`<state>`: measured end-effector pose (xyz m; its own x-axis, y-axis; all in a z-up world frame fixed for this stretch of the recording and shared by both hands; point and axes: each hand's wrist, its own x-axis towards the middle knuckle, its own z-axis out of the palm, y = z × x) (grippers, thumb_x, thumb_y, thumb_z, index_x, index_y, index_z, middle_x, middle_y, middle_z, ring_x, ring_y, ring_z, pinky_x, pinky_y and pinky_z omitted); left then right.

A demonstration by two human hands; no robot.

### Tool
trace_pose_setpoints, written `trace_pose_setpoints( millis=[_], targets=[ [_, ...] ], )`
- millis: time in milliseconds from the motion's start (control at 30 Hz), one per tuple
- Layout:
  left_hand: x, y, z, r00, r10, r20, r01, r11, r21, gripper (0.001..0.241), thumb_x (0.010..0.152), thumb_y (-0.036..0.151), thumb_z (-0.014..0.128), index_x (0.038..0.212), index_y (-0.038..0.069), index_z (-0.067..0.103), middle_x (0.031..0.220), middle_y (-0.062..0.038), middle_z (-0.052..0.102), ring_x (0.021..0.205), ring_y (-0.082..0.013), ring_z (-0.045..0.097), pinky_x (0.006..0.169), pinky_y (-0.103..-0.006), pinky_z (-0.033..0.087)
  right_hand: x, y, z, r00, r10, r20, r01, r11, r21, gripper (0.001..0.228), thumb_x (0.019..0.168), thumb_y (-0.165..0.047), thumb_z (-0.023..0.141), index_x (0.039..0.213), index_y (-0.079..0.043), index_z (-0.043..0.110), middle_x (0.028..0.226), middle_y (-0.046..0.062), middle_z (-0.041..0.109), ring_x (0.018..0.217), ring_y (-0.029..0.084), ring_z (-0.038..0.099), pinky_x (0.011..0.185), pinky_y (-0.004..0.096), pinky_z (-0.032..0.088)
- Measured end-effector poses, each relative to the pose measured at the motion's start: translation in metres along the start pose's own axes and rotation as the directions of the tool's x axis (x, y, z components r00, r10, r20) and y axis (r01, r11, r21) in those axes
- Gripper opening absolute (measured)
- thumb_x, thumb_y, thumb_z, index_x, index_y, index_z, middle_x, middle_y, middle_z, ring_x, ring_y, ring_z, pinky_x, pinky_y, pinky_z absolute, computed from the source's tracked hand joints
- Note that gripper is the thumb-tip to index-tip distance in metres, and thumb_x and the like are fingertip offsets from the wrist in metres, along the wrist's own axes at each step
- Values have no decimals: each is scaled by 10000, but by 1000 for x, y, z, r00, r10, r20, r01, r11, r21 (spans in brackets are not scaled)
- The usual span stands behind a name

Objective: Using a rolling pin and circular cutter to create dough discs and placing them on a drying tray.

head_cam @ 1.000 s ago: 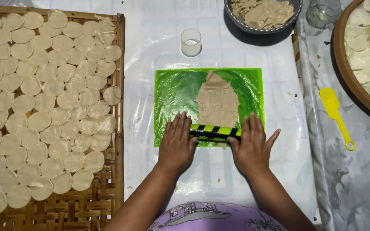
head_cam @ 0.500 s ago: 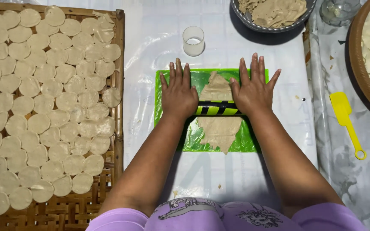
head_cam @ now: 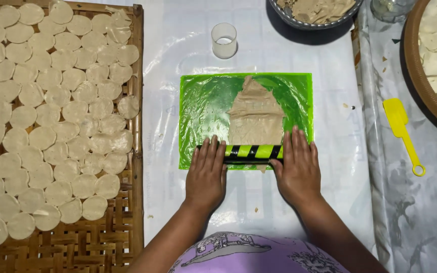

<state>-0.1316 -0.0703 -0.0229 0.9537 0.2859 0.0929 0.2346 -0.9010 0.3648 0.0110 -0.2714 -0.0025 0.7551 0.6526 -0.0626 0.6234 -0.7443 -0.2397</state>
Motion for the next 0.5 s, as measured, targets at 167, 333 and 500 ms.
trace_pose_setpoints(
  millis=[167,333,500],
  targets=[
    [-7,-14,-14,953,163,-254,-161,987,29,560,943,219,596,1491,140,509,1441,-92,568,1351,-304,527,1157,-482,368,-36,32,23,966,-185,-178,171,981,-92,602,973,-252,577,1542,-122,428,1428,115,505,1383,330,472,1211,556,281],
    [13,-40,-15,954,244,-173,-232,969,91,721,780,290,791,1438,152,529,1234,-63,652,1213,-280,612,1188,-545,313,-14,43,-5,973,-216,-86,210,975,-65,587,893,-234,660,1462,-236,515,1277,31,606,1323,292,544,1236,682,137],
    [38,-32,-22,961,202,-189,-178,974,137,524,931,201,623,1437,107,524,1314,-123,639,1296,-302,575,1228,-549,256,19,46,-9,981,-155,-113,144,984,-100,510,963,-317,633,1457,-249,523,1348,6,628,1404,245,511,1218,754,-27]
  ],
)
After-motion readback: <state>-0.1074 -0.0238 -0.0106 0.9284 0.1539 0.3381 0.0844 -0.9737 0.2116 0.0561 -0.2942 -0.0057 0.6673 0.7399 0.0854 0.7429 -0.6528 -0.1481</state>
